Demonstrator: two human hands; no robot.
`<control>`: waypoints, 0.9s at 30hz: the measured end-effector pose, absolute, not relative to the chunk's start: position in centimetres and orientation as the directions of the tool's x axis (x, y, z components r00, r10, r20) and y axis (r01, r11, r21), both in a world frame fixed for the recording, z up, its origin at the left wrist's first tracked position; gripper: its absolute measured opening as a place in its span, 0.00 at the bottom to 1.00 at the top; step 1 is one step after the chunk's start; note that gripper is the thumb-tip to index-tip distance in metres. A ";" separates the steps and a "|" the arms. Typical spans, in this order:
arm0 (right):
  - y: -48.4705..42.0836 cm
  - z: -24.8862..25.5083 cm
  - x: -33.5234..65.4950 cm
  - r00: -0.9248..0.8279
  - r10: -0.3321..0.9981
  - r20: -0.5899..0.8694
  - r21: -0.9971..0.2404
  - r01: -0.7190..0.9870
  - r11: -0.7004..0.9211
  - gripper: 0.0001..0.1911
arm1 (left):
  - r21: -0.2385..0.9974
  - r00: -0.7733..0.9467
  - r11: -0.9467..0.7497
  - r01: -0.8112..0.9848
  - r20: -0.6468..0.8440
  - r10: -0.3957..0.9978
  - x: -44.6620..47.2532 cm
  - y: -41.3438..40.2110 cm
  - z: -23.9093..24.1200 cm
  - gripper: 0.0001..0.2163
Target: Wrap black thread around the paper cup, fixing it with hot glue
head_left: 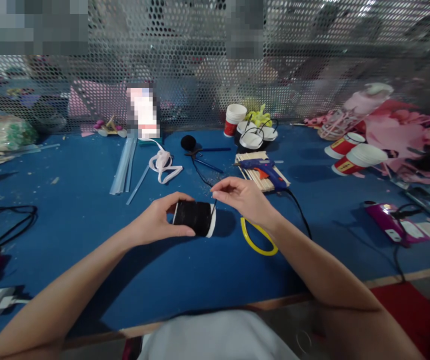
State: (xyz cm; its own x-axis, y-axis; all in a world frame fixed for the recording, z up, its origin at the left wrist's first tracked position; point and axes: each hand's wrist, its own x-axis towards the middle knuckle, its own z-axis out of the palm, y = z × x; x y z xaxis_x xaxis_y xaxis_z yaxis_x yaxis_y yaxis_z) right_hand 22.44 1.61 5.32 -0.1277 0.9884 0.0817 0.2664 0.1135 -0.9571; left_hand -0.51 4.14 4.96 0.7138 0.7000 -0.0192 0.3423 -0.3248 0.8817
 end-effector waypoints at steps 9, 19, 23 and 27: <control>1.4 4.9 22.1 -0.103 0.979 0.175 -0.932 0.304 0.198 0.09 | 0.879 0.731 -0.381 0.288 0.055 0.680 0.3 3.7 4.3 0.26; 1.2 4.7 22.1 -0.138 0.982 0.127 -0.929 0.331 0.166 0.08 | 0.793 0.735 -0.571 0.213 0.255 0.629 0.5 3.7 3.3 0.27; 1.3 4.6 22.2 -0.129 0.983 0.134 -0.922 0.348 0.171 0.08 | 0.780 0.733 -0.600 0.178 0.302 0.609 0.6 3.7 3.0 0.27; 1.4 4.4 22.4 -0.134 0.982 0.136 -0.921 0.348 0.175 0.08 | 0.745 0.736 -0.645 0.172 0.337 0.587 0.7 3.7 2.8 0.27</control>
State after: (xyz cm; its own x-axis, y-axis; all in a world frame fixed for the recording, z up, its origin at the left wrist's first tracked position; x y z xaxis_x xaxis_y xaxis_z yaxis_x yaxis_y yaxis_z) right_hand 22.35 1.42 4.45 -0.1342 0.9816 0.1357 0.3482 0.1749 -0.9210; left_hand 0.65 3.71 2.82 0.7361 0.5868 0.3375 0.1724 -0.6446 0.7449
